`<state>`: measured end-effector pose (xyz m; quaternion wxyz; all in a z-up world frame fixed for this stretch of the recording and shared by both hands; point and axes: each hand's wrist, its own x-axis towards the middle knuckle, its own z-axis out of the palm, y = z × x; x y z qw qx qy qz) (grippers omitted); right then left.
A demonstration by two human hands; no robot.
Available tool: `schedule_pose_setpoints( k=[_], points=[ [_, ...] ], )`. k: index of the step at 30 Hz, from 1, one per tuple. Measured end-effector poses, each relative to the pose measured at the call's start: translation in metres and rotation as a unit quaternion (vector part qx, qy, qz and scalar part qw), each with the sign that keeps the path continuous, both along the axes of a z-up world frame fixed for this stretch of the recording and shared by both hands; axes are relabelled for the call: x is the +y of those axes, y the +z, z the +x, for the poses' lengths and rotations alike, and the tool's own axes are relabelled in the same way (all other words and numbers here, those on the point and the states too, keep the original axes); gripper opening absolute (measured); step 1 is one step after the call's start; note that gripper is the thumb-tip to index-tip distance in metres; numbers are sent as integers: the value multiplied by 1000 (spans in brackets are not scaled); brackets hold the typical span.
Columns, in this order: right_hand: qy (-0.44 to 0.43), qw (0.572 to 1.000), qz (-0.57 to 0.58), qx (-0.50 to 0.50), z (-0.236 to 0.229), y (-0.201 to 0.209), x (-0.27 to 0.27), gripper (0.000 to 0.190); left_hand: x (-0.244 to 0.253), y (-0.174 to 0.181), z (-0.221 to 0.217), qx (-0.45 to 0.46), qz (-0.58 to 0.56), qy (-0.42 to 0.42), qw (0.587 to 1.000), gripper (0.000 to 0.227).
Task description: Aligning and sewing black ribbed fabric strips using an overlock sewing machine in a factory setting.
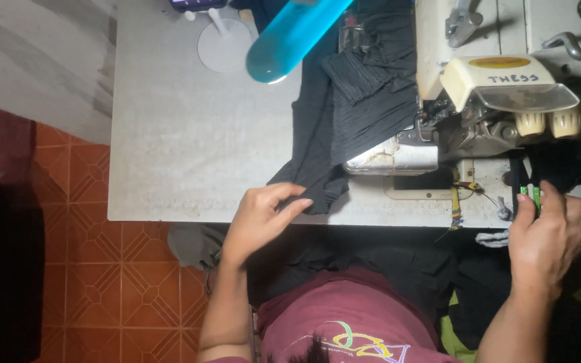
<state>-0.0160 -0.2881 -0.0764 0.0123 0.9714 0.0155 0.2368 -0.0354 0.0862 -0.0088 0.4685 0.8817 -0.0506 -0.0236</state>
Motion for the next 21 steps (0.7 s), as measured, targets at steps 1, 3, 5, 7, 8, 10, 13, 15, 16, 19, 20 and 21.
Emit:
schedule_pose_setpoints(
  k=[1,3,5,7,8,10,13,15,16,19,20,21],
  points=[
    [-30,998,-55,10,0,2,0,27,1,5,-8,-32,10,4,999,21],
    [-39,991,-128,0,-1,4,6,23,1,13,-14,-59,8,-2,998,20],
    [-49,978,-201,-11,-2,6,7,22,1,17,-18,-86,5,-7,996,19],
    [-23,991,-128,25,-4,5,3,22,-1,19,-20,-97,11,-3,995,17],
    [-22,991,-130,24,-3,-2,-7,22,-2,18,-21,-97,9,-2,995,17],
    [21,995,66,65,0,-16,-28,38,-4,16,-21,-111,-2,-8,994,19],
    [25,952,302,49,4,-46,-55,23,-8,18,-23,-136,-17,-3,991,15],
    [30,971,235,-8,-11,-32,-38,13,-9,22,-23,-154,-25,0,988,13],
    [38,983,168,-64,-17,-25,-29,7,-9,24,-24,-172,-32,5,985,11],
    [67,985,154,-42,-28,1,26,13,-9,26,-23,-166,-65,-10,984,11],
    [69,985,155,-40,-27,11,48,13,-10,24,-25,-164,-64,-8,984,11],
    [161,964,209,19,-27,22,70,9,-10,22,-25,-152,-52,-12,987,12]
  ],
)
